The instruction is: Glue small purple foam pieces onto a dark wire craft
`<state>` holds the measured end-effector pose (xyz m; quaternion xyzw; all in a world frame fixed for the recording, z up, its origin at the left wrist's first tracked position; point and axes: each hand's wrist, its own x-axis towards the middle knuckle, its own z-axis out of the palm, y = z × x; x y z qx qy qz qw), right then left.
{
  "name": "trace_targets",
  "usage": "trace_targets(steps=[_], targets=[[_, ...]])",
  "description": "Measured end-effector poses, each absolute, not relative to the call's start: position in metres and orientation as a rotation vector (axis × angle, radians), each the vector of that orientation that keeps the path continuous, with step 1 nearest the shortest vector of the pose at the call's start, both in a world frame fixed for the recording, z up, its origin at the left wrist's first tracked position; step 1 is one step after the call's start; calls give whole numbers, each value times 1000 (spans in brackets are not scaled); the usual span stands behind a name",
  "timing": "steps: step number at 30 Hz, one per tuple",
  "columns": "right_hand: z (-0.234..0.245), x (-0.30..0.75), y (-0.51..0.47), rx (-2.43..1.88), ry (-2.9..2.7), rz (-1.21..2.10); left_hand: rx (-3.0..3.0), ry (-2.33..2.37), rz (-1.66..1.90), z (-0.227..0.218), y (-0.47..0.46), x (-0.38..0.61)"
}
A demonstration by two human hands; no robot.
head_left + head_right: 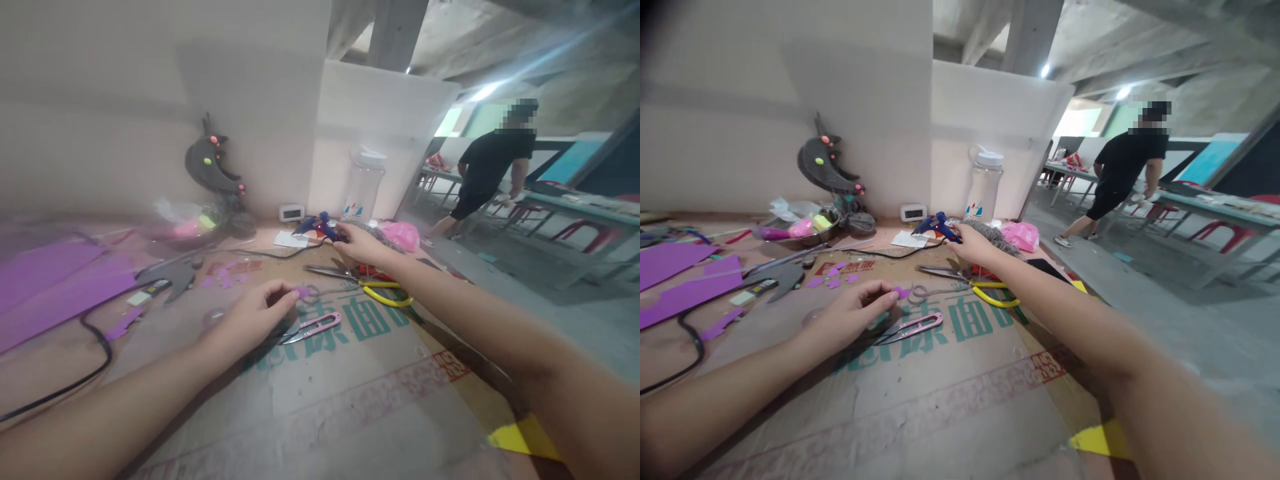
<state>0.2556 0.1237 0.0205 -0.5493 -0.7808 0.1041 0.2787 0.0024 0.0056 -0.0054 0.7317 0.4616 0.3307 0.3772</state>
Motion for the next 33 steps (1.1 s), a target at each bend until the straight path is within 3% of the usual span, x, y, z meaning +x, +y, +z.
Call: trace_targets(steps=[15,24,29,33], targets=[[15,234,166,-1642,-1894,224,1860,1124,847,-10,7,1],[37,247,93,-1548,-1837,420,1847,1185,953,-8,8,1],[29,244,37,-1197,-1746,700,1841,1204,941,-5,8,0],[28,240,-3,-1229,-1806,523,1808,1239,931,-4,8,0]])
